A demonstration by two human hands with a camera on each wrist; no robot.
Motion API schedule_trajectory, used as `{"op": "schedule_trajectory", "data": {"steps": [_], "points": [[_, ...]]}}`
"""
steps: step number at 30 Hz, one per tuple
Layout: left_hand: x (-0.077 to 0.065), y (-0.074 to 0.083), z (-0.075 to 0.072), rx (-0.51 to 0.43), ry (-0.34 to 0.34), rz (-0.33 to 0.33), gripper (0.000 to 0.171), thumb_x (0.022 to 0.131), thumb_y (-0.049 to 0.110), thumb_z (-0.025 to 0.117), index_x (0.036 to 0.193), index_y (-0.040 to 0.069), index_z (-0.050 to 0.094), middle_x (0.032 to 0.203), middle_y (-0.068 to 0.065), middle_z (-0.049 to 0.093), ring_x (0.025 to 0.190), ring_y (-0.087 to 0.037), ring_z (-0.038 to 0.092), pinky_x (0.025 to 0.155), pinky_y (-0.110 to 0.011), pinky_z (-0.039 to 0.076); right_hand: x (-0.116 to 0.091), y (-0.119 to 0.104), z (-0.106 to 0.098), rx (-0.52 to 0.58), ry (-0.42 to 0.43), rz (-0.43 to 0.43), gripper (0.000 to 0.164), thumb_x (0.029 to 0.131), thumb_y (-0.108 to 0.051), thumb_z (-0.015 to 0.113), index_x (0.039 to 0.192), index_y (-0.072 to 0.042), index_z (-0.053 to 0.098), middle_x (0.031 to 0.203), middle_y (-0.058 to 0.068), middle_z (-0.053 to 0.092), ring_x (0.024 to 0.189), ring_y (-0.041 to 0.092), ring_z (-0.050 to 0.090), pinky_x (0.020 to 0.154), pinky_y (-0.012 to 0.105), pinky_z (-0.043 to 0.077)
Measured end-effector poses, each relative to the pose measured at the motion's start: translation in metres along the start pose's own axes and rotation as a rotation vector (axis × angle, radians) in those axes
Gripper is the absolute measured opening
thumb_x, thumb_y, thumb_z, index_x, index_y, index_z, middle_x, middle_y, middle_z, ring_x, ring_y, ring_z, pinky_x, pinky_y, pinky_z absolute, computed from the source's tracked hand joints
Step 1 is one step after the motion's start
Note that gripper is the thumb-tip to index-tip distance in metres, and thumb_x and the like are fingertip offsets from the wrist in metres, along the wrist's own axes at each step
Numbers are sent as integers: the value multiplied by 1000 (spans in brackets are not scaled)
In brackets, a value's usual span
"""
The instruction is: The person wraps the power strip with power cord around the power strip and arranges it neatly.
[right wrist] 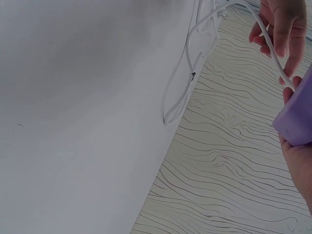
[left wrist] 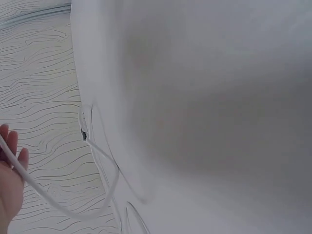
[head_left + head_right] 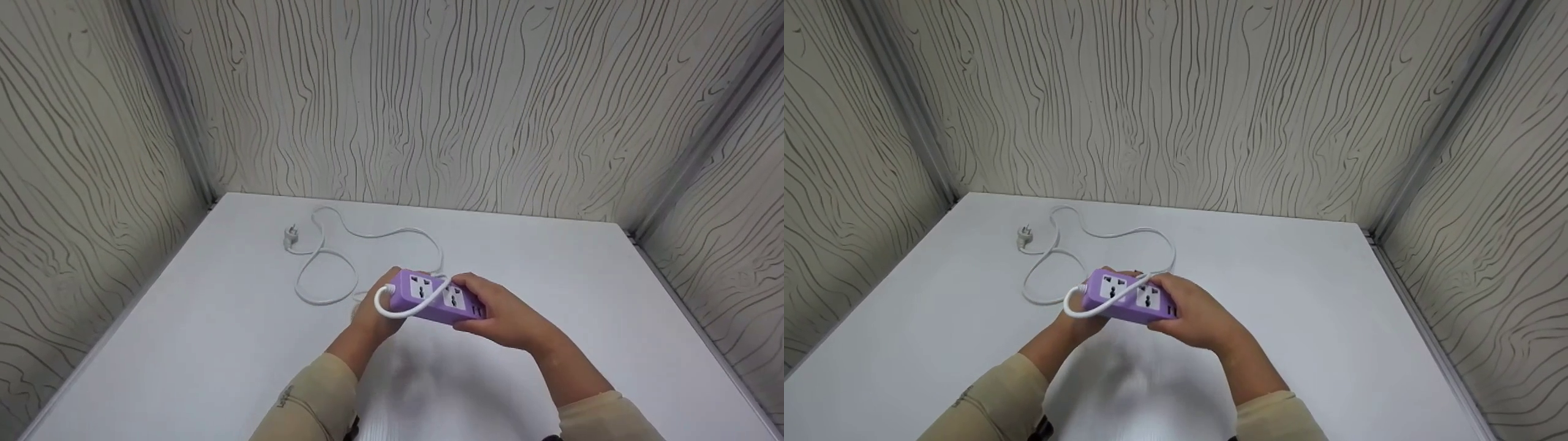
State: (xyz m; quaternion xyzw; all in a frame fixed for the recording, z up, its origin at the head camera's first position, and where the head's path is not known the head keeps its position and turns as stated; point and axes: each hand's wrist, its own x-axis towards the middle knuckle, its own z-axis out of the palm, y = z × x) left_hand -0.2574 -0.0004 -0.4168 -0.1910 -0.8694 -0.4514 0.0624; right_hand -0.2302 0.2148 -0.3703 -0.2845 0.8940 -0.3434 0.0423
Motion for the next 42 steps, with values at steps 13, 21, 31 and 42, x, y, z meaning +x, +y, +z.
{"op": "schedule_trajectory", "data": {"steps": [13,21,31,42], "points": [[9,-23,5,235,26,16,23,92,11,48,112,10,60,107,-4,64,105,-19,58,91,-33,43,-3,-2,-6,12,53,-39,50,81,-26,69,124,-19,44,112,-6,52,99,15,49,85,38,44],[6,-32,5,256,-26,85,22,94,7,47,110,15,60,95,4,64,96,-15,60,86,-33,46,-5,7,-10,54,185,-2,52,82,-23,69,125,-11,43,113,4,53,100,19,49,85,40,44],[0,-26,20,130,-139,53,21,96,12,44,112,14,59,91,9,63,94,-10,58,84,-32,46,-4,8,-5,-17,290,201,56,81,-27,69,127,-11,41,117,8,53,103,24,50,88,48,43],[-17,-30,17,-129,-192,-74,11,91,17,56,96,19,66,74,11,62,65,-7,47,57,-22,39,-5,12,-7,-62,342,333,64,82,-37,66,130,-7,36,119,13,53,102,27,51,87,49,43]]}}
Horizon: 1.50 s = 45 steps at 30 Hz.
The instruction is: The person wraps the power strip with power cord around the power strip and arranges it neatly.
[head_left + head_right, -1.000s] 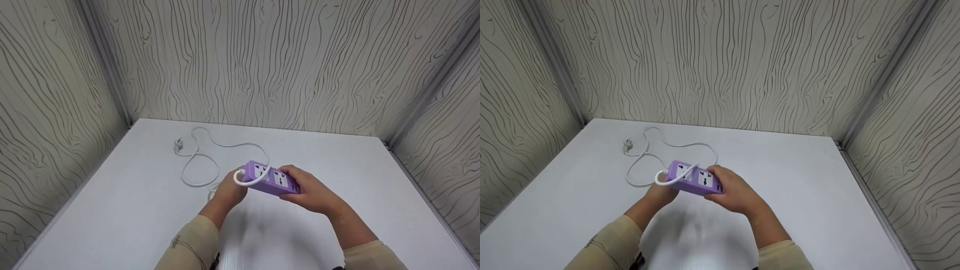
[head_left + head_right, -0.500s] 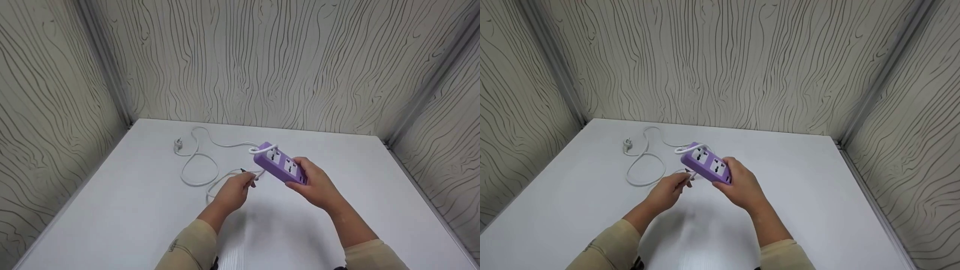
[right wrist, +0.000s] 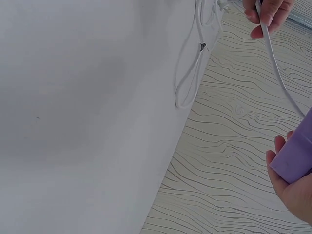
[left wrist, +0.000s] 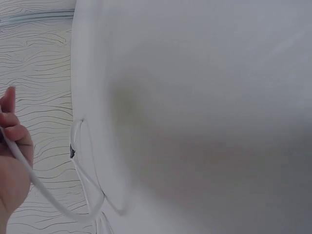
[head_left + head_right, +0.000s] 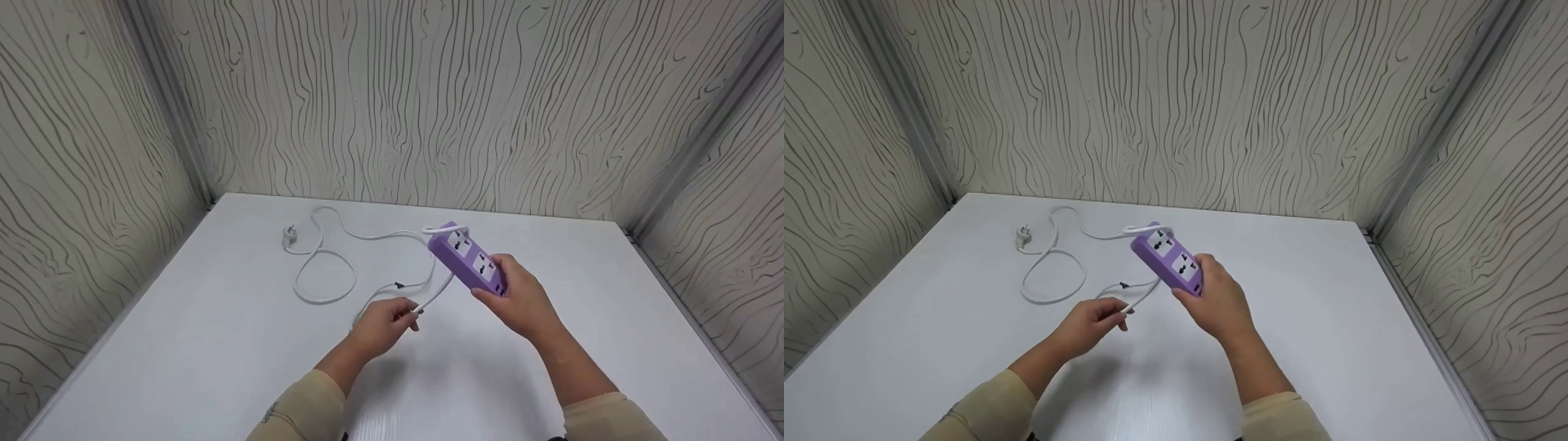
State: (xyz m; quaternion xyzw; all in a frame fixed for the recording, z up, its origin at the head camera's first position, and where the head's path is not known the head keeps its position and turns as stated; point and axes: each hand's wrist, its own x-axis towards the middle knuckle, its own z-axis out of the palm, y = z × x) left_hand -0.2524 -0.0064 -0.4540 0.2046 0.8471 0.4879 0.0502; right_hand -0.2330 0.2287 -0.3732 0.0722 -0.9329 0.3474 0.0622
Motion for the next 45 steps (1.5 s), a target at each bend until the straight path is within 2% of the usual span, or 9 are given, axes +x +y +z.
{"op": "schedule_trajectory", "data": {"steps": [4,7,12,19,23,26,30,37,45], "points": [[-5,0,0,-8,-25,-23,9,90,21,57,94,20,66,72,12,62,64,-8,48,57,-23,40,-1,6,2,-35,12,46,65,82,-37,66,131,-7,36,119,14,53,102,28,52,87,49,43],[-8,1,0,12,-26,-10,9,90,21,58,93,20,66,71,12,62,61,-7,47,54,-22,39,-2,10,4,-65,18,62,64,82,-35,66,131,-6,36,118,15,53,101,28,52,86,48,43],[-12,3,2,68,-21,29,11,88,18,60,97,17,67,71,12,62,60,-4,47,52,-20,40,-3,14,6,-73,16,40,66,82,-33,67,131,-5,33,119,16,51,103,30,51,88,50,42],[-13,5,6,194,-34,86,19,88,13,58,105,12,66,74,12,63,66,0,53,58,-19,44,-5,12,13,-51,-9,-4,60,79,-33,70,123,-10,36,113,11,54,100,26,53,86,48,44],[-13,6,9,261,-75,71,21,88,11,58,109,11,64,75,11,63,68,0,54,62,-20,45,-8,7,20,-80,-18,-24,76,75,-32,73,134,-17,26,115,11,52,99,25,53,85,47,45],[-12,7,10,287,-96,56,23,89,11,57,110,11,64,76,11,63,68,-1,54,63,-21,46,-10,3,23,-135,-30,-55,94,74,-31,73,144,-32,11,126,12,47,102,27,52,85,48,46],[-11,5,10,295,-100,57,24,89,10,57,111,10,63,76,10,64,69,-1,55,64,-22,46,-12,1,22,-184,-36,-101,93,74,-29,72,143,-41,12,132,11,43,103,29,52,82,48,46],[-14,-1,9,312,-88,76,20,90,10,55,108,12,62,73,12,62,66,-2,52,60,-20,43,-11,5,20,-131,-69,-92,85,73,-24,74,140,-33,22,127,10,45,104,28,50,84,50,45],[-18,-7,6,260,-45,109,15,91,9,53,101,16,61,70,13,59,61,-3,47,55,-19,40,-8,13,16,-112,-48,-40,85,79,-25,68,144,-22,15,134,15,37,109,32,47,87,54,41]]}}
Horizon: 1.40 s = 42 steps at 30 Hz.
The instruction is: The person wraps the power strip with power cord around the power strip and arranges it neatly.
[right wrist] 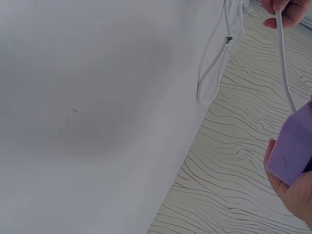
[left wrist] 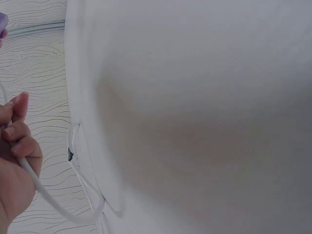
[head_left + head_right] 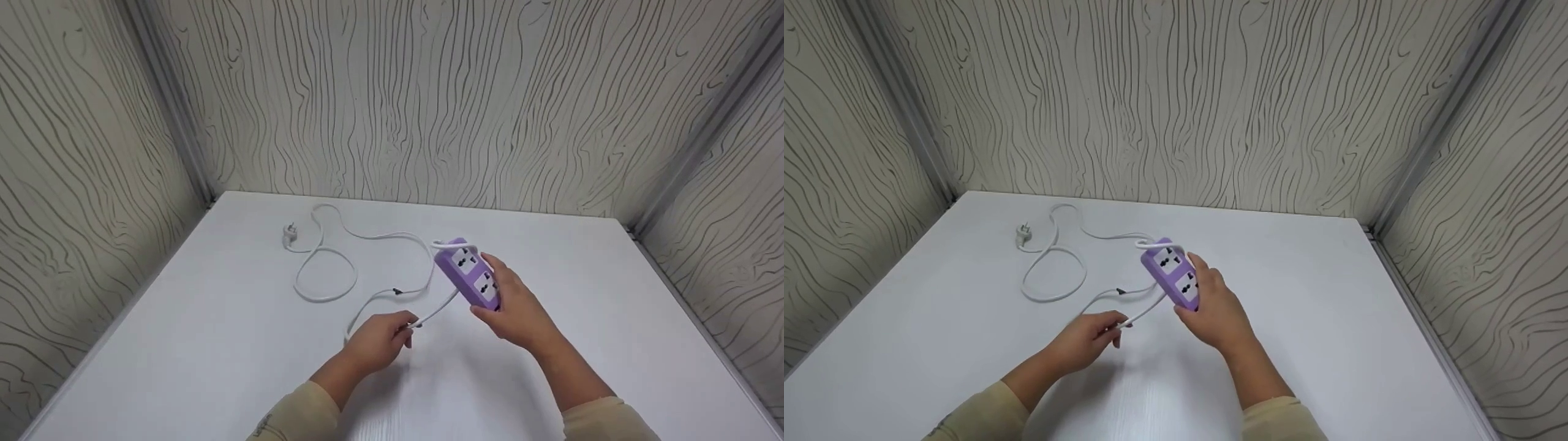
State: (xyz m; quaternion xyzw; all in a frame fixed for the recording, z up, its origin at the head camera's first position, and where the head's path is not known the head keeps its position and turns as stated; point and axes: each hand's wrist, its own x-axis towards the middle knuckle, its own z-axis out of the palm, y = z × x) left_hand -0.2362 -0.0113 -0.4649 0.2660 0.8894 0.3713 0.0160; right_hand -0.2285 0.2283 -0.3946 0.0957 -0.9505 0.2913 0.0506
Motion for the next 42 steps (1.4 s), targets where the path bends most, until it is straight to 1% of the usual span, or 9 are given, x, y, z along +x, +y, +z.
{"op": "schedule_trajectory", "data": {"steps": [4,9,13,18,24,26,31,37,42], "points": [[-2,-1,1,-115,-15,-11,14,90,10,55,99,17,64,71,13,62,61,-3,46,55,-18,38,1,1,1,-2,3,22,83,80,-27,67,145,-15,16,136,16,36,113,33,44,91,55,38],[-3,1,0,-311,-49,-101,7,88,16,60,91,16,67,70,10,64,58,-7,45,53,-21,38,1,0,5,-14,46,30,79,80,-27,68,142,-11,22,131,15,41,110,32,47,92,54,38],[-5,4,-3,-379,-73,-154,4,86,18,63,87,18,67,69,8,64,56,-9,46,51,-23,40,2,-1,6,-77,72,26,75,80,-26,68,139,-8,25,126,16,43,104,31,50,88,52,41],[-8,10,-10,-390,-77,-152,5,83,20,66,83,16,69,67,7,63,57,-8,48,52,-23,41,2,7,1,-190,91,42,73,80,-26,67,137,-5,27,118,19,45,96,32,53,82,52,44],[-11,15,-20,-354,-35,-85,10,83,24,67,77,16,69,65,7,63,60,-6,45,54,-21,37,2,23,-2,-309,46,61,72,78,-26,68,136,-6,32,111,18,48,85,27,53,72,46,46],[-11,16,-25,-345,-13,-56,10,83,24,66,77,16,69,65,8,63,61,-5,46,55,-21,38,2,25,-2,-345,31,50,70,77,-25,69,136,-8,35,109,17,49,81,25,52,69,44,46],[-8,18,-38,-324,25,4,9,84,22,66,77,16,69,64,8,60,59,-5,46,55,-21,39,1,28,0,-403,-2,6,67,74,-24,72,133,-12,41,106,14,52,77,22,51,65,41,46],[-2,22,-55,-310,37,35,8,84,20,65,78,15,69,65,6,60,59,-5,48,54,-21,41,-2,29,1,-478,-40,-59,65,72,-24,73,130,-16,45,102,10,53,75,20,50,62,37,45],[3,27,-68,-283,43,81,9,85,18,64,78,14,69,66,2,61,59,-6,49,55,-22,41,-4,31,3,-505,-59,-56,66,72,-23,73,131,-17,45,102,11,52,74,20,50,64,39,46]]}}
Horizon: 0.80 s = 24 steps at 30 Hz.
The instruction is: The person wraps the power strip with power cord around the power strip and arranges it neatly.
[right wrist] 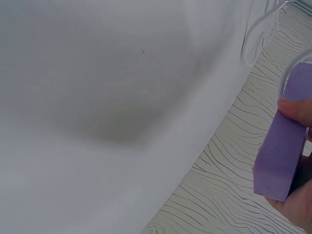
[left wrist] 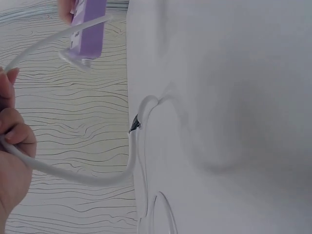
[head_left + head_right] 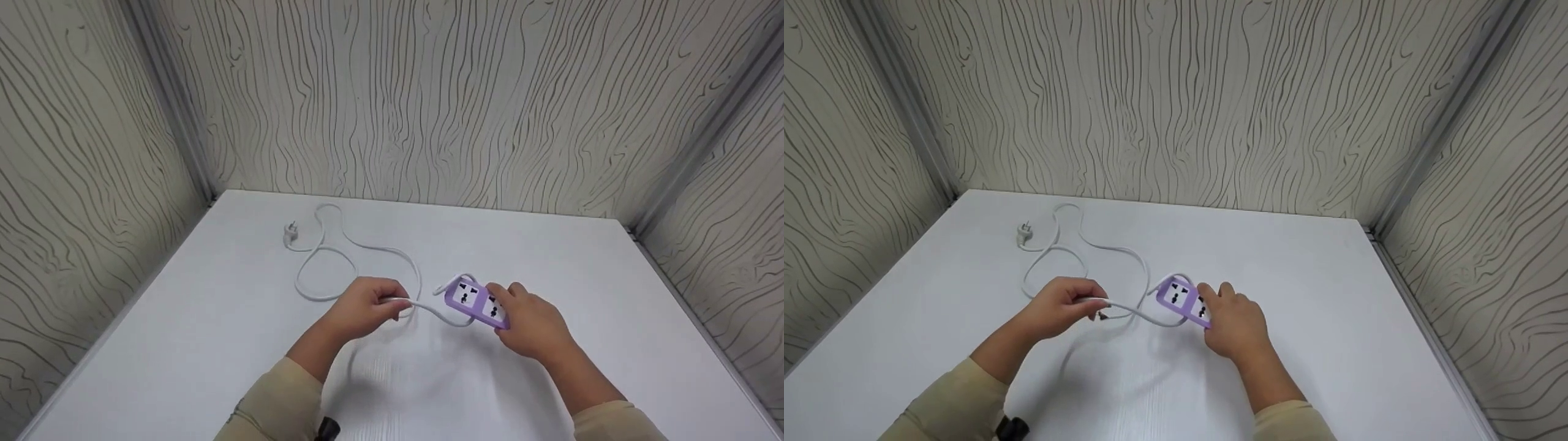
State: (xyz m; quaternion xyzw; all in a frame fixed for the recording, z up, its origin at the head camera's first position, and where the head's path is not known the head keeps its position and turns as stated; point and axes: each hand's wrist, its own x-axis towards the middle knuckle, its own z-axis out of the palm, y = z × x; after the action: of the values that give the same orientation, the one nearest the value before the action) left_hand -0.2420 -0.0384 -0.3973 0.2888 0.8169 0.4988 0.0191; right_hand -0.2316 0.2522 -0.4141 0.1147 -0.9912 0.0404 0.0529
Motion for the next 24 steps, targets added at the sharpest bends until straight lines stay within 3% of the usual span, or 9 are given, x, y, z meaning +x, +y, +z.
{"op": "schedule_trajectory", "data": {"steps": [6,13,20,24], "points": [[5,9,-5,27,-18,52,11,86,16,62,77,14,68,62,7,58,58,-5,49,55,-22,42,-1,-1,2,1,-34,18,68,72,-23,73,132,-15,43,103,12,52,73,20,49,64,39,45],[10,17,-9,29,-11,88,11,86,15,62,76,13,67,62,5,57,53,-6,47,51,-22,41,0,-5,8,1,-31,7,67,70,-21,72,131,-16,45,101,10,52,70,19,49,63,38,44],[19,28,-11,89,-37,96,12,88,21,61,81,14,67,65,7,57,60,-7,54,50,-23,47,-2,-9,15,-14,-59,-106,65,69,-21,73,129,-21,47,100,2,53,75,16,50,68,37,45],[25,26,-10,122,-21,128,13,88,22,60,82,13,67,65,7,56,65,-7,54,56,-22,45,-3,-7,15,-16,-51,-203,63,68,-20,75,125,-25,49,99,-3,53,78,14,50,74,40,45]]}}
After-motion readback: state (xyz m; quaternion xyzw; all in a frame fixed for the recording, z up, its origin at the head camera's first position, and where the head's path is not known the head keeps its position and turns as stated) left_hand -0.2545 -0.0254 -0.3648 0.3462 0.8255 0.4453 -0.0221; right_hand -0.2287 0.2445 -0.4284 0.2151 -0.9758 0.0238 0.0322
